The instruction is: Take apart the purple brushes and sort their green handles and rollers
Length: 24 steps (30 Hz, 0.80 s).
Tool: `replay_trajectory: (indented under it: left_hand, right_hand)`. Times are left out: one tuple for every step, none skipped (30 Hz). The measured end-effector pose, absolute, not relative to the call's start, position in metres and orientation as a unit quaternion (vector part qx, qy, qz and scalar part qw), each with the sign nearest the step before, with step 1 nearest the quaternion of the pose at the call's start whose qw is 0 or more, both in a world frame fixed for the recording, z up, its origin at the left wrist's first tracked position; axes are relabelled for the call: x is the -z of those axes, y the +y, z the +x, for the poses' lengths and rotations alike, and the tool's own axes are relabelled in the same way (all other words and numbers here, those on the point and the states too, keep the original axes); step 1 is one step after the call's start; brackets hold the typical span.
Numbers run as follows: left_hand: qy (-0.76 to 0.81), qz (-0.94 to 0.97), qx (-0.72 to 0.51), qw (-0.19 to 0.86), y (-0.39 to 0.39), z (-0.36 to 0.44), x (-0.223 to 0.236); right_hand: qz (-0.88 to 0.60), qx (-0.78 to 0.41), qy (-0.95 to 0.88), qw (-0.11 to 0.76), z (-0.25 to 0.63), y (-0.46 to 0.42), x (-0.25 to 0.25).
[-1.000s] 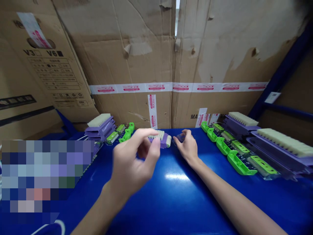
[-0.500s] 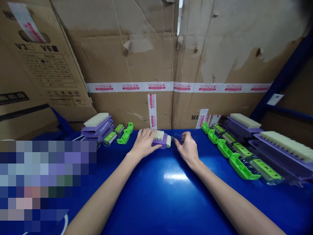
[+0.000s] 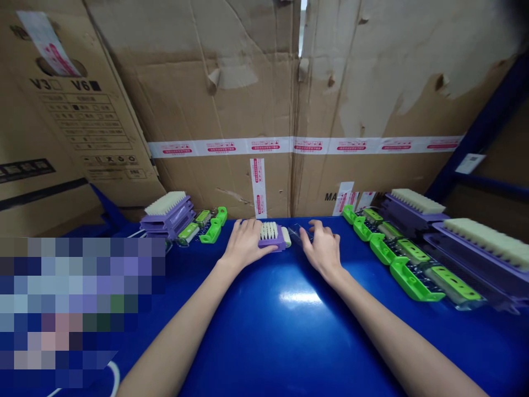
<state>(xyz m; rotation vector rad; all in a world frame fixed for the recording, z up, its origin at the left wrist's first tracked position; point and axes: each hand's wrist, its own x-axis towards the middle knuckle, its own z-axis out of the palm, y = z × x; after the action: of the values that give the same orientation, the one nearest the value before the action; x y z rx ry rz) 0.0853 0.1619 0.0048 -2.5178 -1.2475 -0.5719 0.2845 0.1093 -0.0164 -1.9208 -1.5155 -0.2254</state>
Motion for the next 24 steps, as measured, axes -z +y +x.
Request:
replay_trajectory:
  left_hand:
    - [-0.436,-0.869,0.197,0.13,0.163,0.085,-0.005]
    - [-0.439,-0.868,0.196,0.124,0.163,0.085,-0.005]
    - [-0.44,-0.868,0.197,0.119,0.164,0.085,-0.005]
    - [-0.438,-0.869,0.198,0.115,0.164,0.084,-0.005]
    - [-0.434,-0.871,0.201,0.114,0.165,0.083,-0.004]
    - [-0.429,-0.873,0.204,0.116,0.165,0.082,-0.003]
    - [-0.423,-0.874,0.207,0.121,0.165,0.081,-0.002]
    - [-0.417,-0.874,0.212,0.13,0.166,0.08,0.0]
    - [-0.41,-0.874,0.217,0.141,0.166,0.078,0.001]
    - [-0.403,-0.874,0.224,0.154,0.166,0.077,0.003]
    - [-0.394,-0.873,0.233,0.17,0.167,0.076,0.004]
    - [-0.383,-0.872,0.241,0.185,0.167,0.075,0.005]
    - [-0.371,-0.872,0.249,0.201,0.167,0.074,0.007]
    - [-0.358,-0.872,0.254,0.215,0.167,0.073,0.008]
    - [-0.346,-0.873,0.256,0.228,0.167,0.072,0.008]
    - [-0.338,-0.873,0.256,0.241,0.167,0.071,0.009]
    - [-0.335,-0.871,0.254,0.253,0.167,0.071,0.01]
    - [-0.338,-0.868,0.251,0.264,0.167,0.071,0.01]
    - [-0.345,-0.863,0.248,0.274,0.166,0.071,0.011]
    - [-0.355,-0.857,0.244,0.283,0.165,0.071,0.011]
    - [-0.365,-0.852,0.238,0.29,0.164,0.072,0.012]
    - [-0.372,-0.848,0.233,0.297,0.163,0.072,0.012]
    - [-0.378,-0.845,0.228,0.301,0.162,0.073,0.012]
    - [-0.382,-0.843,0.227,0.304,0.161,0.074,0.012]
  right_hand:
    - [-0.743,0.088,-0.575,0.332,0.287,0.109,0.014]
    - [-0.751,0.089,-0.568,0.324,0.29,0.108,0.011]
    - [-0.762,0.09,-0.56,0.313,0.295,0.108,0.009]
    - [-0.773,0.091,-0.551,0.3,0.3,0.108,0.007]
    - [-0.784,0.09,-0.543,0.286,0.305,0.108,0.007]
    - [-0.795,0.086,-0.536,0.271,0.31,0.109,0.007]
    - [-0.804,0.078,-0.531,0.256,0.315,0.11,0.008]
    - [-0.812,0.064,-0.528,0.242,0.32,0.111,0.01]
    - [-0.817,0.048,-0.527,0.229,0.323,0.112,0.011]
    - [-0.821,0.031,-0.527,0.217,0.325,0.114,0.013]
    - [-0.823,0.018,-0.529,0.206,0.327,0.115,0.014]
    - [-0.824,0.01,-0.531,0.197,0.327,0.116,0.015]
    - [-0.825,0.007,-0.532,0.19,0.327,0.116,0.015]
    - [-0.825,0.008,-0.534,0.183,0.327,0.116,0.016]
    - [-0.826,0.009,-0.535,0.178,0.326,0.116,0.015]
    - [-0.825,0.01,-0.537,0.174,0.326,0.116,0.015]
    - [-0.825,0.009,-0.539,0.17,0.325,0.116,0.015]
    - [-0.824,0.009,-0.54,0.169,0.325,0.115,0.015]
    - [-0.824,0.01,-0.541,0.169,0.325,0.114,0.015]
    - [-0.823,0.011,-0.541,0.17,0.325,0.113,0.014]
    - [-0.824,0.012,-0.539,0.174,0.324,0.113,0.014]
    - [-0.825,0.015,-0.535,0.182,0.324,0.112,0.014]
    - [-0.825,0.018,-0.53,0.194,0.324,0.111,0.014]
    - [-0.824,0.024,-0.525,0.211,0.324,0.111,0.013]
